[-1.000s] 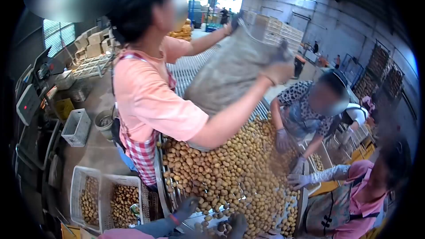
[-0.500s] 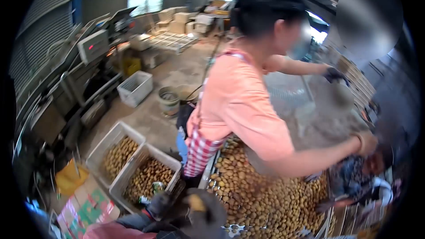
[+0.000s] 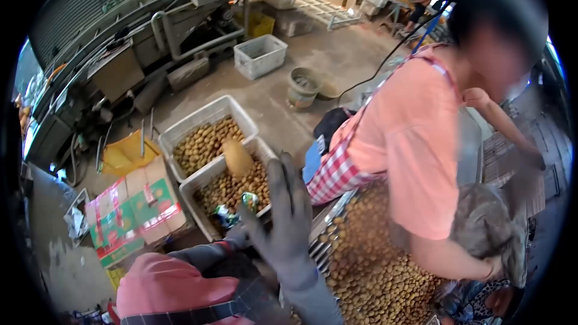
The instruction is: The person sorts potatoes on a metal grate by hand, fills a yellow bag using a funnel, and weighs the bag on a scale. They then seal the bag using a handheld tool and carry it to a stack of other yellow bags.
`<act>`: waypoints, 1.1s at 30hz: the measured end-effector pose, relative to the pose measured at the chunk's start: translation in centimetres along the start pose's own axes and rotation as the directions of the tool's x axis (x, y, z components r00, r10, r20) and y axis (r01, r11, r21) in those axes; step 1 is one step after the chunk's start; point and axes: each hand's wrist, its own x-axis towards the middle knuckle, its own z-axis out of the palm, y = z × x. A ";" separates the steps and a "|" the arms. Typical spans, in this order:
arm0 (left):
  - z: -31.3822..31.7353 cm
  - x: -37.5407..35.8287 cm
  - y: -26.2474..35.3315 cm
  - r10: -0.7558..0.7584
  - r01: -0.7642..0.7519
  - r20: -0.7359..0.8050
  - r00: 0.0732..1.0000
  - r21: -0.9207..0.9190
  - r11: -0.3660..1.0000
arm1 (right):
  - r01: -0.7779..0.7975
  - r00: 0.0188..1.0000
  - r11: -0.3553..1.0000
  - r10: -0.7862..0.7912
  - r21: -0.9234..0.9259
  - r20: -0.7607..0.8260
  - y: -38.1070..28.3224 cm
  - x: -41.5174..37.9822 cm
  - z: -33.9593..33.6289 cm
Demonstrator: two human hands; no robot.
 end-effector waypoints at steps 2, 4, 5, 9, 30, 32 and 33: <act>-0.3 -0.3 1.7 0.056 -0.060 0.060 0.997 0.061 0.996 | -0.095 0.993 0.994 0.092 0.049 0.071 4.4 -3.3 3.6; -2.3 -1.3 3.3 0.059 -0.059 0.064 0.996 -0.003 0.998 | -0.278 0.957 0.959 0.271 0.059 0.108 10.2 -8.5 4.1; -3.1 -1.6 3.4 0.073 -0.073 -0.005 0.997 -0.039 0.997 | -0.414 0.907 0.909 0.407 0.046 0.110 12.9 -11.3 4.1; -2.4 -0.2 5.5 0.223 -0.217 -0.140 0.965 0.058 0.975 | -0.630 0.702 0.700 0.699 -0.338 0.139 21.2 -25.4 2.6; 13.8 1.1 39.8 0.938 -0.893 0.248 0.241 0.435 0.114 | -0.974 0.222 0.204 0.751 -0.101 -0.622 -2.1 -56.1 -4.8; 18.2 -1.8 40.0 0.942 -0.899 0.297 0.156 0.438 0.011 | -0.969 0.201 0.245 0.762 -0.012 -0.615 -3.4 -56.4 -3.9; 18.7 -6.1 39.9 0.933 -0.864 0.310 0.184 0.503 0.003 | -0.982 0.128 0.187 0.709 0.010 -0.694 -3.8 -56.4 -3.7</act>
